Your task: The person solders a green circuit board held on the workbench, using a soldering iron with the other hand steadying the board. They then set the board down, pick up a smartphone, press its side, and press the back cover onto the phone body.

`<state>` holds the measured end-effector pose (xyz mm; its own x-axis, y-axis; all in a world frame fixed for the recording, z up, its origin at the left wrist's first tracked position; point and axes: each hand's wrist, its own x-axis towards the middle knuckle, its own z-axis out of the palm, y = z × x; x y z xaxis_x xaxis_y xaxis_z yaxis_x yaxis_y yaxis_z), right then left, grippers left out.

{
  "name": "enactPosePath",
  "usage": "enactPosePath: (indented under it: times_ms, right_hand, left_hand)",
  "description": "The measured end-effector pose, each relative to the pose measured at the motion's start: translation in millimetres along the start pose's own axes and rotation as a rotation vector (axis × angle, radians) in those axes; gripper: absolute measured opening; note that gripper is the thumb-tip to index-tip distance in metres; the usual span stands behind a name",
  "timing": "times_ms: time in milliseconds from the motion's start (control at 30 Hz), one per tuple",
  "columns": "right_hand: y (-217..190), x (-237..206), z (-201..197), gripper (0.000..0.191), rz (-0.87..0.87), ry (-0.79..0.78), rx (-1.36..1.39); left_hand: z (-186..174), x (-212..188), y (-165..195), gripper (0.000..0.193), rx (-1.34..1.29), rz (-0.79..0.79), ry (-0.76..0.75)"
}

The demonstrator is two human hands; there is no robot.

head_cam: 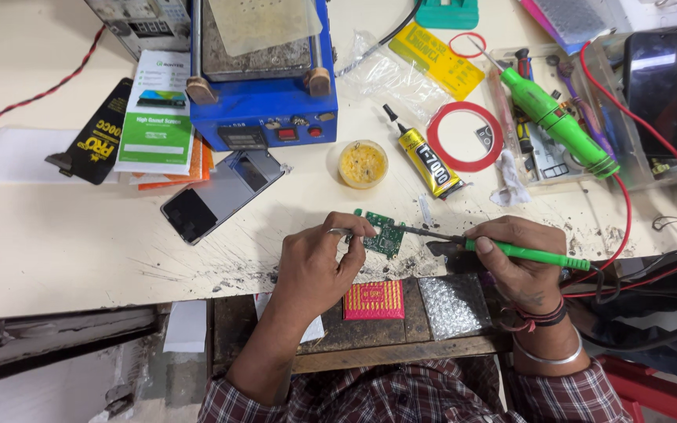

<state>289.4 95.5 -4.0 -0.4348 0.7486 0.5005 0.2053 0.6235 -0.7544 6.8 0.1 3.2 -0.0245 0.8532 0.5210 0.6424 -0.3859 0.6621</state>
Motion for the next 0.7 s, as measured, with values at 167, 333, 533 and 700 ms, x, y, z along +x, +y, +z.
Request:
enactPosePath:
  times_ms: [167,333,533,700]
  right_hand:
    - [3.2,0.4,3.3,0.013,-0.013,-0.003,-0.015]
    - [4.0,1.9,3.9,0.014,-0.03,-0.007,-0.016]
    - [3.0,1.3,3.1,0.014,-0.027,-0.009,-0.011]
    - [4.2,0.9,3.8,0.015,-0.02,0.014,-0.001]
  left_hand:
    - [-0.9,-0.4,-2.8,0.024,-0.004,0.006,0.009]
    - [-0.7,-0.4,-3.7,0.024,-0.004,-0.007,0.0]
    - [1.3,-1.4,-5.8,0.024,0.005,-0.015,-0.016]
    - [2.0,-1.8,-6.5,0.024,0.003,-0.016,-0.016]
